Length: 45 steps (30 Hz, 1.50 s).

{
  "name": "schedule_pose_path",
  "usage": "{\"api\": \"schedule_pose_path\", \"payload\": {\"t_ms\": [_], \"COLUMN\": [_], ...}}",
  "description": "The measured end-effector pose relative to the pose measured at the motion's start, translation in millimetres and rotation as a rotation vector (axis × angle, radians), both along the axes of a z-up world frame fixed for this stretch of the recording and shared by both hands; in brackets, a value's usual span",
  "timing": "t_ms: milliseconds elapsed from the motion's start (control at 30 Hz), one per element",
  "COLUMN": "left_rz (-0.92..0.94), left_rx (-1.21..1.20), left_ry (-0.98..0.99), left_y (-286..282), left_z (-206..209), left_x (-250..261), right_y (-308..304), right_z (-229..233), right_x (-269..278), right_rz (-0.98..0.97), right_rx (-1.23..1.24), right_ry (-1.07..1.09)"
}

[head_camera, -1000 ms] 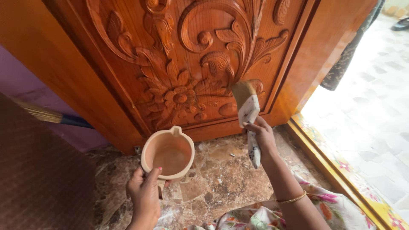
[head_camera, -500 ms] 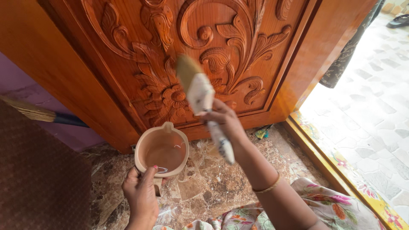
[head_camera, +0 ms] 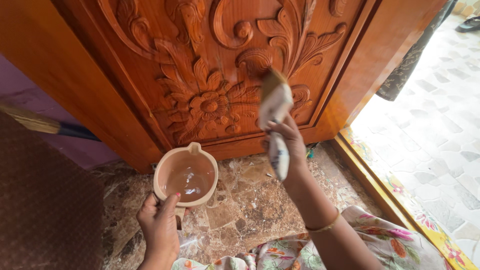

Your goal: The person applies a liquid from a small container to the surface of a carved wooden door using a paintbrush. They dip the brush into the container and apply the liquid to different sections of the door's floral carvings and flat surfaces.

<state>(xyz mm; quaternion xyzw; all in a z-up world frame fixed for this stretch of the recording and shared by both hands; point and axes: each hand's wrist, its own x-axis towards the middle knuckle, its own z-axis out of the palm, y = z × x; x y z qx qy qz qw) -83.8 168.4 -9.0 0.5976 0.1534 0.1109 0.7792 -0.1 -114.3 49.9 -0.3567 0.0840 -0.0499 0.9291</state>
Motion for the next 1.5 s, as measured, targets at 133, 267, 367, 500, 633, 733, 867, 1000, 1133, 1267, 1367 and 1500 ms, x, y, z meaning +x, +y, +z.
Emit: {"api": "schedule_pose_path", "payload": {"t_ms": [133,267,367,500,633,733,867,1000,1133,1267,1367,1500], "left_rz": [-0.014,-0.023,-0.038,-0.06,-0.063,-0.039,-0.045,-0.049,-0.068,-0.037,-0.07,-0.056], "left_rx": [0.004,0.041,0.032,0.003,0.004,-0.051,0.012,0.033,-0.015,0.039,0.001,-0.011], "left_ry": [-0.004,-0.043,-0.012,-0.046,-0.013,-0.036,-0.017,-0.025,-0.052,0.007,-0.061,-0.05], "left_y": [0.9,1.6,3.1,5.0,2.7,-3.9,-6.0,-5.8,-3.2,1.1,1.6,0.1], "left_z": [0.3,-3.0,-9.0,-16.0,-15.0,-11.5,-3.7,-1.4,-3.6,-4.9,-6.5,-8.6], "left_x": [-0.4,2.0,-0.4,-2.0,-0.5,1.3,0.1,-0.2,-1.1,-1.8,-2.0,-1.2], "right_y": [37.5,40.4,18.9,-29.0,-46.1,-30.4,16.2,35.7,20.2,-32.4,-59.4,-91.7], "right_z": [46.7,62.7,44.5,-0.3,-21.7,2.6,46.9,62.2,49.9,27.1,-1.0,-31.4], "right_x": [-5.8,-14.1,-11.7,-11.1,-14.5,-11.6,-7.2,1.7,3.3,5.2,-12.8,-33.3], "right_rz": [0.115,0.268,0.213,0.08,-0.07,-0.13,-0.059,0.212,0.253,0.247,0.079,0.139], "right_rx": [-0.019,0.047,-0.044,0.004,0.009,-0.025,-0.293,-0.177,-0.176,-0.008,-0.14,-0.186], "right_ry": [-0.138,-0.271,-0.129,-0.052,-0.038,0.089,0.105,-0.134,-0.123,-0.202,-0.079,-0.016]}}
